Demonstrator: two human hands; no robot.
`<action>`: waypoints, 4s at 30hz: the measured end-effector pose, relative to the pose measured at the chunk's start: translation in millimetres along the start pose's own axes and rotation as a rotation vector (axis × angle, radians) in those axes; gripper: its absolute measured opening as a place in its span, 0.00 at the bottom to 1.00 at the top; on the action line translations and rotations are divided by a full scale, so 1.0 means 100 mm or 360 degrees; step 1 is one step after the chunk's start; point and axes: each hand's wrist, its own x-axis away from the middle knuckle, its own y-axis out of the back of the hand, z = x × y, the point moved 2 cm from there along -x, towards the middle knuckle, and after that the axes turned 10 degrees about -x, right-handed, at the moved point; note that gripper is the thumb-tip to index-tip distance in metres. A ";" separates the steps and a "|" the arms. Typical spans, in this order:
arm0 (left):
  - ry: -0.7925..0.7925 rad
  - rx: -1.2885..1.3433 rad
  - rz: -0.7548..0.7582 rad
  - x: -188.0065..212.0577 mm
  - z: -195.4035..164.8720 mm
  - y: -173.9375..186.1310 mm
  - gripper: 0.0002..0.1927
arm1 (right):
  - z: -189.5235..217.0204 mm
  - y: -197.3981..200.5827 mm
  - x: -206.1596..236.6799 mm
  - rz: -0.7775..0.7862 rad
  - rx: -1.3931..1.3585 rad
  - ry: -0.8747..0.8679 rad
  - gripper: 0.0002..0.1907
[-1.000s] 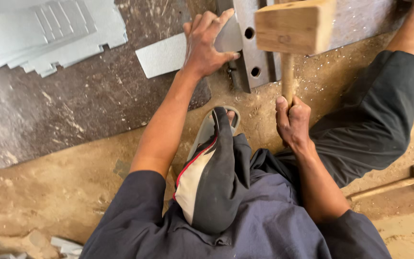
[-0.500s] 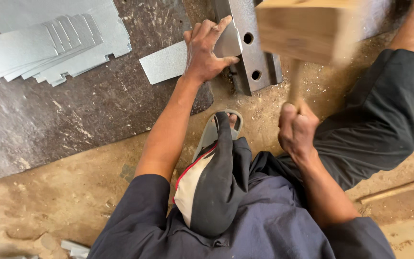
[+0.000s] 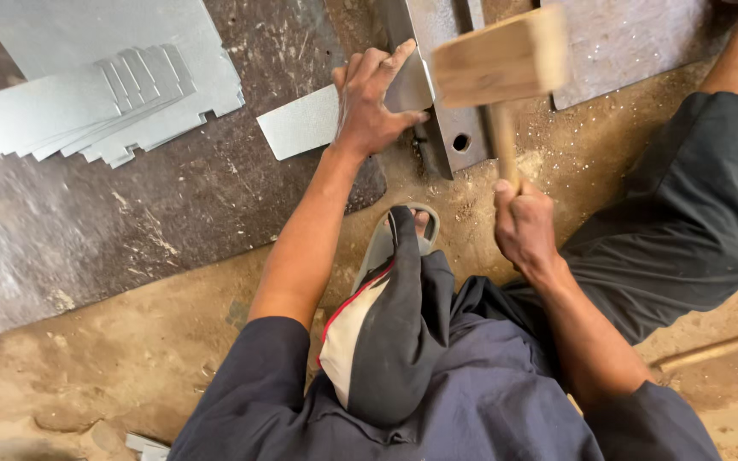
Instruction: The person sits on the floor and repeatedly places flat metal sheets into a metal bending jig. Using a wooden mallet, the person strikes the sheets to bend them into a U-shaped profile. The person then removes the bent pieces and places them aside, repeating the process with new sheets.
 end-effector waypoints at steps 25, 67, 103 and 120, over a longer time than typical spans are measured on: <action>-0.0010 -0.0031 -0.0005 -0.03 -0.06 0.18 0.53 | -0.57 -0.03 -0.02 -0.0077 -0.1420 -0.0634 0.22; 0.1289 0.1439 -0.0339 -0.22 0.16 -0.49 0.11 | -0.05 -0.61 -1.12 0.0034 -0.0624 -0.0151 0.09; 0.0748 0.0191 -0.0410 -0.50 0.22 -0.47 0.40 | -0.41 0.07 -0.05 0.0191 -0.0573 -0.0860 0.23; 0.0748 0.0188 -0.0394 -0.48 0.23 -0.45 0.39 | 0.01 0.12 0.24 -0.0263 -0.0301 0.0098 0.19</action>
